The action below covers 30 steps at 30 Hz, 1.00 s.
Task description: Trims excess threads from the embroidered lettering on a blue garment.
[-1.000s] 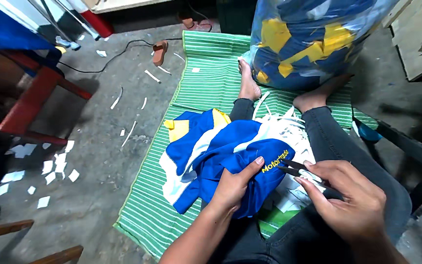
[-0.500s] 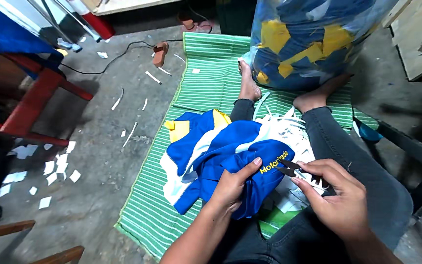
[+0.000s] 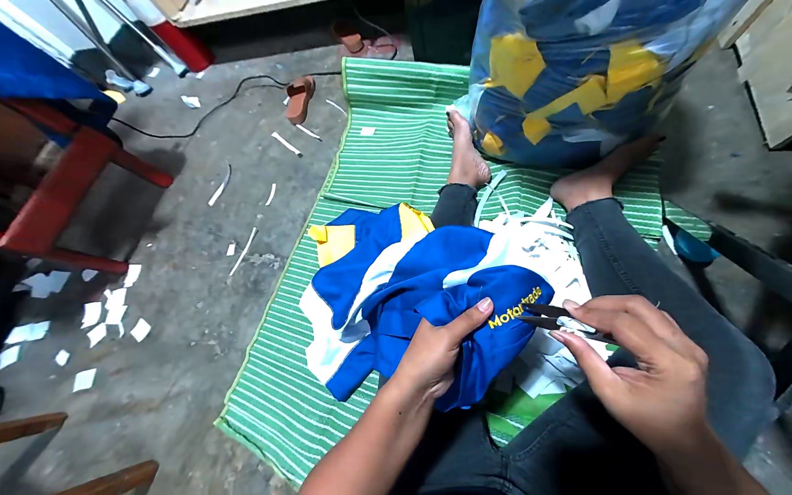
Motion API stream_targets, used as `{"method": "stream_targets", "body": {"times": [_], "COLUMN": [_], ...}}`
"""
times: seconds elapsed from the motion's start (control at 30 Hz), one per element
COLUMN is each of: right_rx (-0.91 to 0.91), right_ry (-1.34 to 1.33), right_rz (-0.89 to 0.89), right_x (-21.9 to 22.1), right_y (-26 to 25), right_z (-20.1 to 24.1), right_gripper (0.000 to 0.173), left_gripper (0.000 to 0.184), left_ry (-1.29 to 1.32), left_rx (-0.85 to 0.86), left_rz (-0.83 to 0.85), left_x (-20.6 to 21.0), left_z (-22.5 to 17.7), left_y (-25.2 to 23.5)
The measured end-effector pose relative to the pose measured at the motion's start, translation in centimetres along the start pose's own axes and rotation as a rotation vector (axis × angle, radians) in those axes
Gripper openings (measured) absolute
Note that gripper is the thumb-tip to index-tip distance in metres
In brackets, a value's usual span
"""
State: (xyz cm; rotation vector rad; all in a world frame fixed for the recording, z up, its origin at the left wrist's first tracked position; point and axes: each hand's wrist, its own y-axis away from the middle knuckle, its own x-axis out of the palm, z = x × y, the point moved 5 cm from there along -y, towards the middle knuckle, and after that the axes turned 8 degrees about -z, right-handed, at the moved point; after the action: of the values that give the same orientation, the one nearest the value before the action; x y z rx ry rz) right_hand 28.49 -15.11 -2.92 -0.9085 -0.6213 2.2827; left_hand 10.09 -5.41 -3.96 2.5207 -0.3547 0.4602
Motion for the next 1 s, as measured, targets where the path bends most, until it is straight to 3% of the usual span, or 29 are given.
{"method": "stream_targets", "body": {"times": [0.13, 0.3, 0.43, 0.6, 0.73, 1.0], "right_rx": [0.130, -0.012, 0.050, -0.008, 0.006, -0.050], "right_ry": [-0.195, -0.072, -0.142, -0.087, -0.202, -0.054], "right_rz": [0.073, 0.062, 0.116, 0.152, 0.301, 0.273], "right_x": [1.0, 0.6, 0.9, 0.6, 0.2, -0.3], "right_y": [0.2, -0.1, -0.2, -0.7, -1.7, -2.8], "right_z": [-0.7, -0.3, -0.8, -0.6, -0.8, -0.5], "right_gripper": [0.028, 0.024, 0.023, 0.022, 0.026, 0.027], "left_gripper": [0.010, 0.010, 0.010, 0.009, 0.009, 0.009], "left_ry": [0.023, -0.019, -0.071, -0.088, -0.075, -0.105], "left_rx": [-0.022, -0.009, 0.026, 0.036, 0.033, 0.040], "left_rz": [0.025, 0.042, 0.061, 0.068, 0.076, 0.096], "left_x": [-0.2, -0.4, -0.5, -0.5, -0.5, -0.7], "left_z": [0.0, 0.1, 0.0, -0.1, -0.3, -0.5], "left_y": [-0.2, -0.1, -0.2, -0.3, -0.3, -0.5]}}
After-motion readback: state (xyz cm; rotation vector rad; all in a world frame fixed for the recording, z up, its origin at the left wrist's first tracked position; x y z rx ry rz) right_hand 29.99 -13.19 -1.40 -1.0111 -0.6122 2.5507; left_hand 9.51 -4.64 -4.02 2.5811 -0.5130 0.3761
